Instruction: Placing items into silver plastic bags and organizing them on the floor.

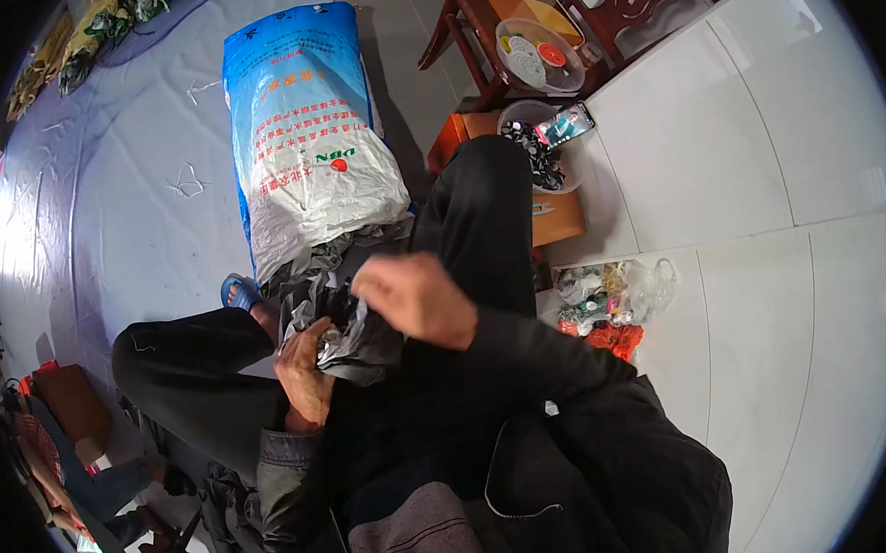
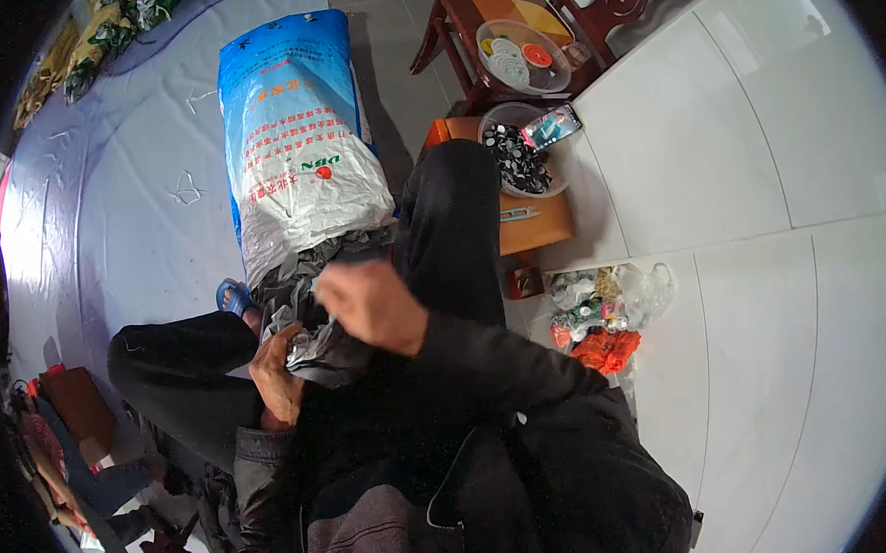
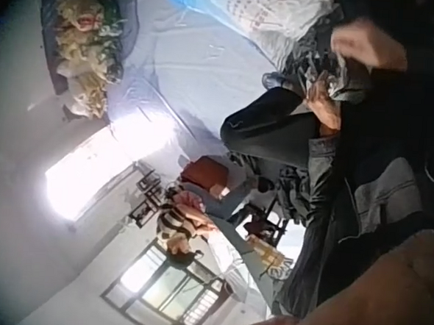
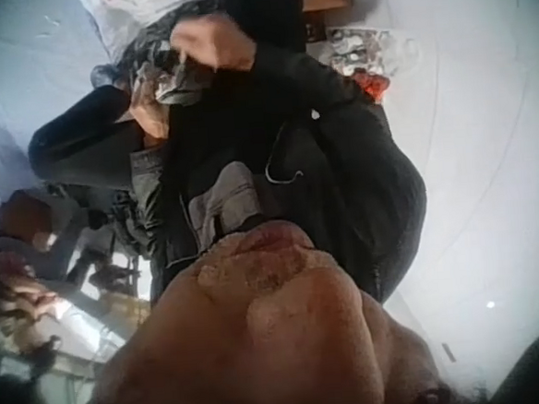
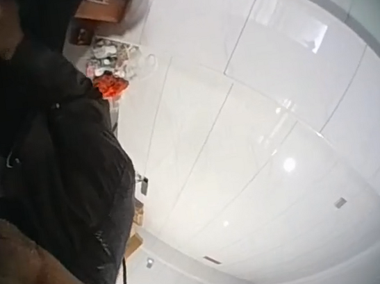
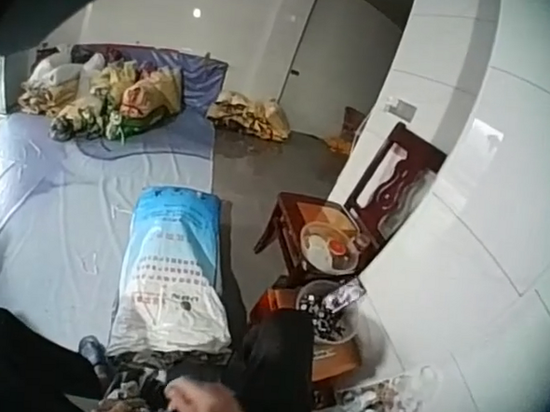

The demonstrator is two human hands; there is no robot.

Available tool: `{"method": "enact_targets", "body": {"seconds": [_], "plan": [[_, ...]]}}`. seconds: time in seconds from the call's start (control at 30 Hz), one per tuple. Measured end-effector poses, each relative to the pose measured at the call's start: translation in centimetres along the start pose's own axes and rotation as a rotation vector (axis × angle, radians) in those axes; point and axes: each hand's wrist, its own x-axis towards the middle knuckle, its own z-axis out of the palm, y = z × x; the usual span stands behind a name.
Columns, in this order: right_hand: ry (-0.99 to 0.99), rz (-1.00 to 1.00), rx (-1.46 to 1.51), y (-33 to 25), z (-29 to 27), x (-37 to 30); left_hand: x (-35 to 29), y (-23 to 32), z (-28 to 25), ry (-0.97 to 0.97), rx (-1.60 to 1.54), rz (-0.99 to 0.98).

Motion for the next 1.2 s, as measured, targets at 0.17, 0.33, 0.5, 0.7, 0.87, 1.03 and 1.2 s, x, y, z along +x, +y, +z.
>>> {"method": "enact_targets", "body": {"seconds": [0.17,0.33,0.5,0.7,0.87,1.03,1.2], "plan": [[0.349,0.129,-0.088,5.9,-12.8,8.1,0.1,-0.2,-0.1,-0.046,0.034,0.009],[0.565,0.103,-0.691,23.7,-30.9,14.8,0.3,-0.4,0.4,-0.098,0.049,-0.013],[0.425,0.224,-0.832,31.9,-37.6,15.8,0.4,-0.9,1.0,-0.127,0.044,-0.052],[0.328,0.332,-0.96,34.1,-36.2,16.7,0.6,-0.9,1.2,-0.14,0.05,-0.075],[0.305,0.481,-0.983,33.1,-35.6,17.3,0.8,-1.0,1.4,-0.162,0.046,-0.107],[0.3,0.472,-0.996,33.4,-35.8,17.0,0.7,-0.9,1.4,-0.189,0.052,-0.126],[0.459,0.223,-1.013,34.3,-37.4,16.2,0.6,-0.9,1.3,-0.18,0.038,-0.117]]}}
